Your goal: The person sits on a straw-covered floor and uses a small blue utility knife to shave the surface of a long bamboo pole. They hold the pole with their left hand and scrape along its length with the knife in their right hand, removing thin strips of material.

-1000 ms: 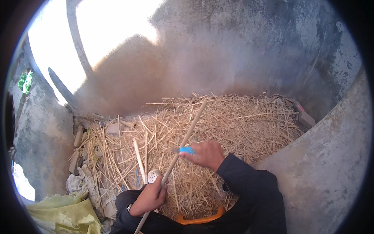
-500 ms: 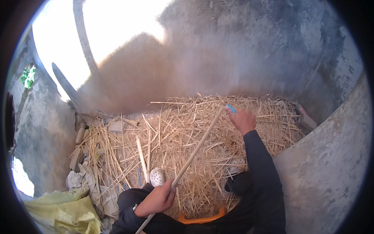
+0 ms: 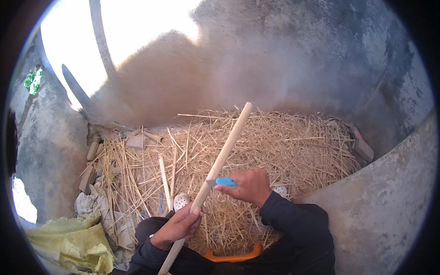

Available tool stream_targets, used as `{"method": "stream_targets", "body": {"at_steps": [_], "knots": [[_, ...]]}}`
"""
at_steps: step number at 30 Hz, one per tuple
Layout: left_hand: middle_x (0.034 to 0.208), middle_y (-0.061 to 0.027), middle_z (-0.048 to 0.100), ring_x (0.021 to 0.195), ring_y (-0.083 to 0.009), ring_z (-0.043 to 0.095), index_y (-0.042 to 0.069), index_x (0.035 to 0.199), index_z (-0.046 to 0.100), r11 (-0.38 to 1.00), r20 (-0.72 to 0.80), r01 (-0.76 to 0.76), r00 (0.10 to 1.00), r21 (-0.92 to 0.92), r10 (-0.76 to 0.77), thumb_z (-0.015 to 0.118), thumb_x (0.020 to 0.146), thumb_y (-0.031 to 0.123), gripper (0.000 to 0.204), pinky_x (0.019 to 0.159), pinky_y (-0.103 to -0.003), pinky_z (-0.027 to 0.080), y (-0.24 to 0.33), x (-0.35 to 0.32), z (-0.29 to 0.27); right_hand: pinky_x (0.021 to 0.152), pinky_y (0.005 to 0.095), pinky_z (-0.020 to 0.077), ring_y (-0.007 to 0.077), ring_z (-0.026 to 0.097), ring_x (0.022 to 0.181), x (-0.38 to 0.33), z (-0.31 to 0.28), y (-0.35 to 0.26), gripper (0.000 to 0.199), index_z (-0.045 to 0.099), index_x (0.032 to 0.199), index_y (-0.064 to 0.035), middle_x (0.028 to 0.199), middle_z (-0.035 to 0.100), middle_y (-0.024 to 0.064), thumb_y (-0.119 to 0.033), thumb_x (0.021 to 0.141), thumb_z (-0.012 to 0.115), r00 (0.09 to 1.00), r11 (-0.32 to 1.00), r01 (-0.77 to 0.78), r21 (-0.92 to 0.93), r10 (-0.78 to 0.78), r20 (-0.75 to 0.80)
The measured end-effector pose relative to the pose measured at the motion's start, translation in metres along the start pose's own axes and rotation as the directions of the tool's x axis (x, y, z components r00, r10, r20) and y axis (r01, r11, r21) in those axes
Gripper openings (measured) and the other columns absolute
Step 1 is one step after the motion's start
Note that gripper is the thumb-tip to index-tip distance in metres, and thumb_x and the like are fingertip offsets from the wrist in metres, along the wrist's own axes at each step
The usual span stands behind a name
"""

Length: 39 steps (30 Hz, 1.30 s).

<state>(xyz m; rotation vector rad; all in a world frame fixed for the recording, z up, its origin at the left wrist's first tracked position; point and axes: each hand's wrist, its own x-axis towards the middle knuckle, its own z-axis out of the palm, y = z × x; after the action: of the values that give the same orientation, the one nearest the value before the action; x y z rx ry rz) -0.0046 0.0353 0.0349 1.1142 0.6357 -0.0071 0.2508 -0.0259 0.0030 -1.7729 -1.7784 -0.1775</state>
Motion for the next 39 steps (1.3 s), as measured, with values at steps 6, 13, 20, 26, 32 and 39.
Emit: {"method": "stream_targets", "body": {"at_steps": [6, 13, 20, 26, 32, 39], "knots": [[0.073, 0.0039, 0.043, 0.061, -0.0054, 0.04, 0.005, 0.115, 0.047, 0.955, -0.047, -0.074, 0.995, 0.287, 0.091, 0.046, 0.103, 0.031, 0.029, 0.054, -0.024, 0.036, -0.001, 0.01, 0.006, 0.038, 0.0371, 0.0412, 0.0246, 0.054, 0.038, -0.004, 0.0, 0.0, 0.065, 0.057, 0.055, -0.0112, 0.042, 0.05, 0.0078, -0.069, 0.084, 0.054, 0.98, 0.985, -0.165, -0.055, 0.17, 0.1], [0.082, -0.0021, 0.05, 0.073, -0.0097, 0.047, 0.003, 0.117, 0.048, 0.815, -0.081, -0.136, 0.973, 0.563, 0.218, 0.05, 0.101, 0.027, 0.029, 0.065, -0.027, 0.041, 0.004, 0.008, 0.009, 0.04, 0.0387, 0.0419, 0.0249, 0.056, 0.039, 0.004, 0.0, 0.018, 0.066, 0.058, 0.056, -0.0109, 0.044, 0.051, 0.0077, -0.071, 0.082, 0.055, 0.973, 0.974, -0.222, -0.037, 0.224, 0.061], [0.076, -0.0066, 0.051, 0.068, -0.0137, 0.051, 0.002, 0.108, 0.049, 0.801, -0.064, -0.172, 0.965, 0.574, 0.254, 0.052, 0.1, 0.025, 0.025, 0.063, -0.031, 0.043, 0.006, 0.003, 0.01, 0.04, 0.0378, 0.0402, 0.0257, 0.053, 0.038, 0.011, -0.005, 0.017, 0.067, 0.058, 0.057, -0.0099, 0.044, 0.05, 0.0068, -0.071, 0.083, 0.054, 0.971, 0.969, -0.213, -0.126, 0.225, 0.086], [0.075, -0.0076, 0.053, 0.067, -0.0152, 0.053, 0.001, 0.108, 0.048, 0.812, -0.066, -0.163, 0.969, 0.56, 0.24, 0.052, 0.1, 0.026, 0.026, 0.061, -0.032, 0.043, 0.004, 0.003, 0.007, 0.04, 0.038, 0.0407, 0.0251, 0.053, 0.038, 0.0, 0.001, 0.008, 0.068, 0.06, 0.057, -0.0096, 0.043, 0.05, 0.0065, -0.071, 0.084, 0.052, 0.975, 0.982, -0.179, -0.062, 0.186, 0.123], [0.071, -0.0102, 0.055, 0.063, -0.0197, 0.057, 0.001, 0.108, 0.048, 0.759, -0.044, -0.13, 0.978, 0.638, 0.205, 0.053, 0.099, 0.029, 0.03, 0.058, -0.035, 0.045, 0.004, 0.001, 0.011, 0.041, 0.0376, 0.0437, 0.0236, 0.057, 0.04, 0.013, -0.012, 0.051, 0.067, 0.067, 0.064, -0.0113, 0.044, 0.054, 0.0061, -0.073, 0.084, 0.049, 0.887, 0.887, -0.444, -0.124, 0.455, 0.075], [0.073, -0.0051, 0.05, 0.064, -0.0121, 0.049, 0.003, 0.108, 0.049, 0.79, -0.098, -0.105, 0.974, 0.604, 0.204, 0.055, 0.099, 0.028, 0.027, 0.058, -0.031, 0.04, 0.011, -0.007, 0.012, 0.042, 0.0383, 0.0424, 0.0257, 0.056, 0.041, 0.007, -0.004, 0.016, 0.065, 0.055, 0.054, -0.0109, 0.046, 0.052, 0.0067, -0.07, 0.081, 0.056, 0.982, 0.987, -0.152, -0.054, 0.157, 0.104]]}}
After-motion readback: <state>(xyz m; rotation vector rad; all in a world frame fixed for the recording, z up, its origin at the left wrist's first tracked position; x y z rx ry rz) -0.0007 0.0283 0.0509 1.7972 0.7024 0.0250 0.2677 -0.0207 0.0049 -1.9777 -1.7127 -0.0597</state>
